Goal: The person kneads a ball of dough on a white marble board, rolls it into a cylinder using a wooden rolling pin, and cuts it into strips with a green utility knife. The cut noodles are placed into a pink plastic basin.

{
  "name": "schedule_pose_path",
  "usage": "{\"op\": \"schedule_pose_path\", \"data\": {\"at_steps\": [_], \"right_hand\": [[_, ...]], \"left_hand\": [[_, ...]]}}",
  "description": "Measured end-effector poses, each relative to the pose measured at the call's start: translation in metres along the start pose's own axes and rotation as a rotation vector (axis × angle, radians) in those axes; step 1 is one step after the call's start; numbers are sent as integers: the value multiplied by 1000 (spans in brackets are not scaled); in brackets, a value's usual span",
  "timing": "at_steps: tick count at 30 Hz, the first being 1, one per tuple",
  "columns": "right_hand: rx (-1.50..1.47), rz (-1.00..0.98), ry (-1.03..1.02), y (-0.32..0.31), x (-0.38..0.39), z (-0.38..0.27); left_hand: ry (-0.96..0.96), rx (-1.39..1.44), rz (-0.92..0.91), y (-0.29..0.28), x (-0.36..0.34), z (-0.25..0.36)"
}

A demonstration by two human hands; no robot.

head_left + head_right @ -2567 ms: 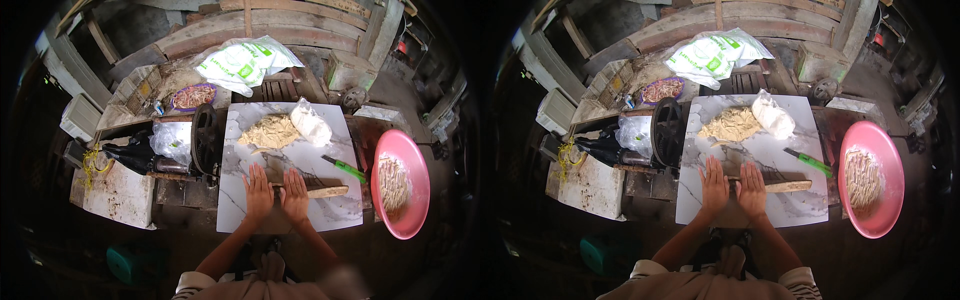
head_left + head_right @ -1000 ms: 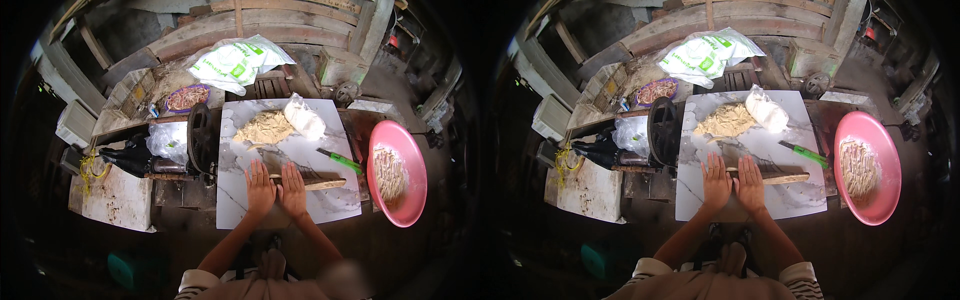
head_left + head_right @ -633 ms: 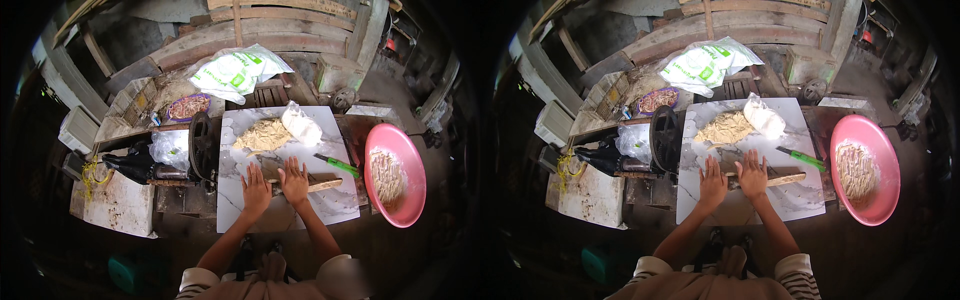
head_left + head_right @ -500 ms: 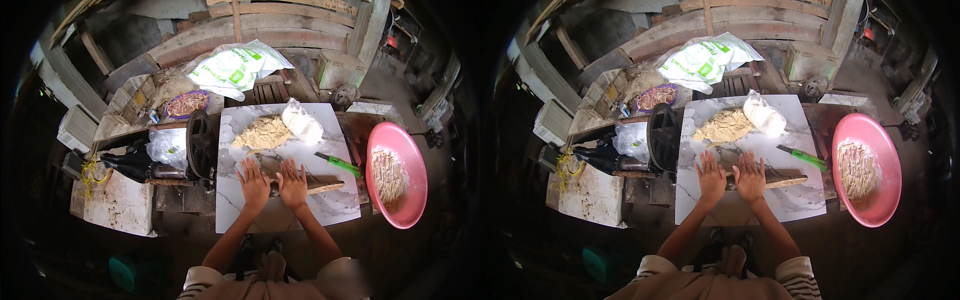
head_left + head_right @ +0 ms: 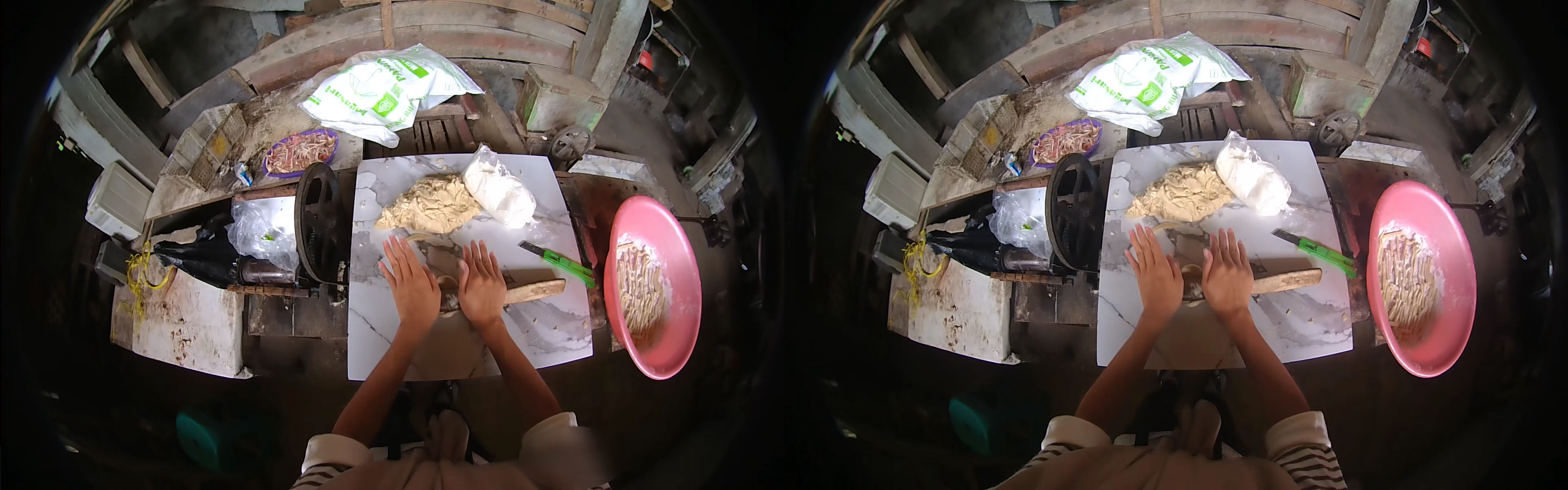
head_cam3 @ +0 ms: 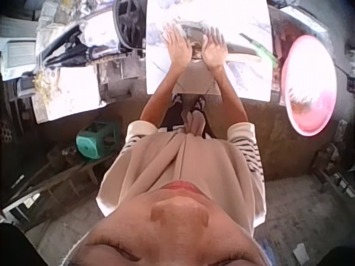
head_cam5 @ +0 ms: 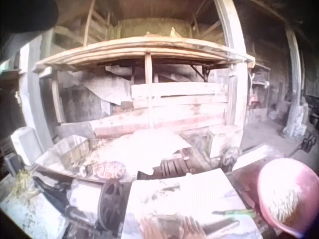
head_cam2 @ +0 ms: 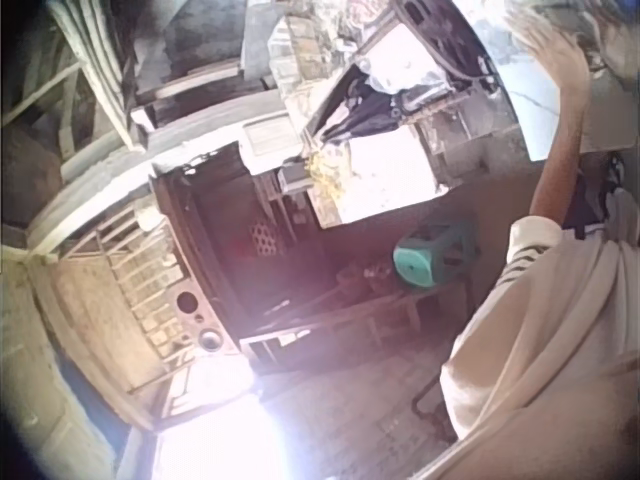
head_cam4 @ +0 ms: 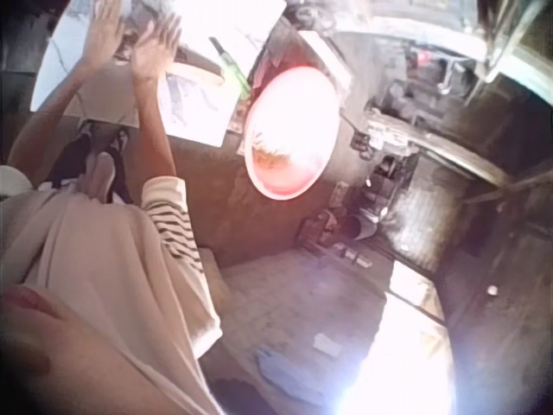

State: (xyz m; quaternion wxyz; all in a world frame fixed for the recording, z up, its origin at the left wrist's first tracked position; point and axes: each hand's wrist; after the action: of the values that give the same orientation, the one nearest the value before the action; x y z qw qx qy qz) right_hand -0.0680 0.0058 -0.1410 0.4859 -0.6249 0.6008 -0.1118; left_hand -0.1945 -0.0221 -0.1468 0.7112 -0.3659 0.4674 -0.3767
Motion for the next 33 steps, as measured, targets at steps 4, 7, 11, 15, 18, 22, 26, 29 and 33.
{"op": "schedule_pose_path", "data": {"at_steps": [4,7,11,15,18,22,26,29,33], "right_hand": [[127,12,-59,-18,44,-19],[125,6,-68,-18,46,-19],[64,19,-48,-6,8,-7],[59,66,-7,16,-31,12],[76,78,-3,21,-44,13],[54,-78,43,4,-2,-1],[161,-27,-52,-13,47,-16],[158,-37,-30,-12,53,-19],[134,-55,-6,-2,19,-12]], "left_hand": [[40,7,-34,-26,45,4],[33,7,-38,-26,41,4],[8,-1,6,-10,4,3],[-27,-17,34,15,-37,1],[-46,-27,23,20,-47,-1],[-18,3,-15,10,-7,-2],[46,-32,-96,-19,42,2],[71,-26,-89,-22,40,1],[30,37,-87,-5,2,0]]}}
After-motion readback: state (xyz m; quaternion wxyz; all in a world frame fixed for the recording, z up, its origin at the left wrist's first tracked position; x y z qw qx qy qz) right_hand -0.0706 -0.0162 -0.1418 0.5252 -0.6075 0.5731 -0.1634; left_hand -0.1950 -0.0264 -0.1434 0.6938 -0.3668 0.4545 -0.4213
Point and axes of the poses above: each hand's wrist, its own x-axis away from the middle knuckle, its own y-axis out of the palm, z = x × y, and after that the axes turned 13 degrees about -x, right-handed
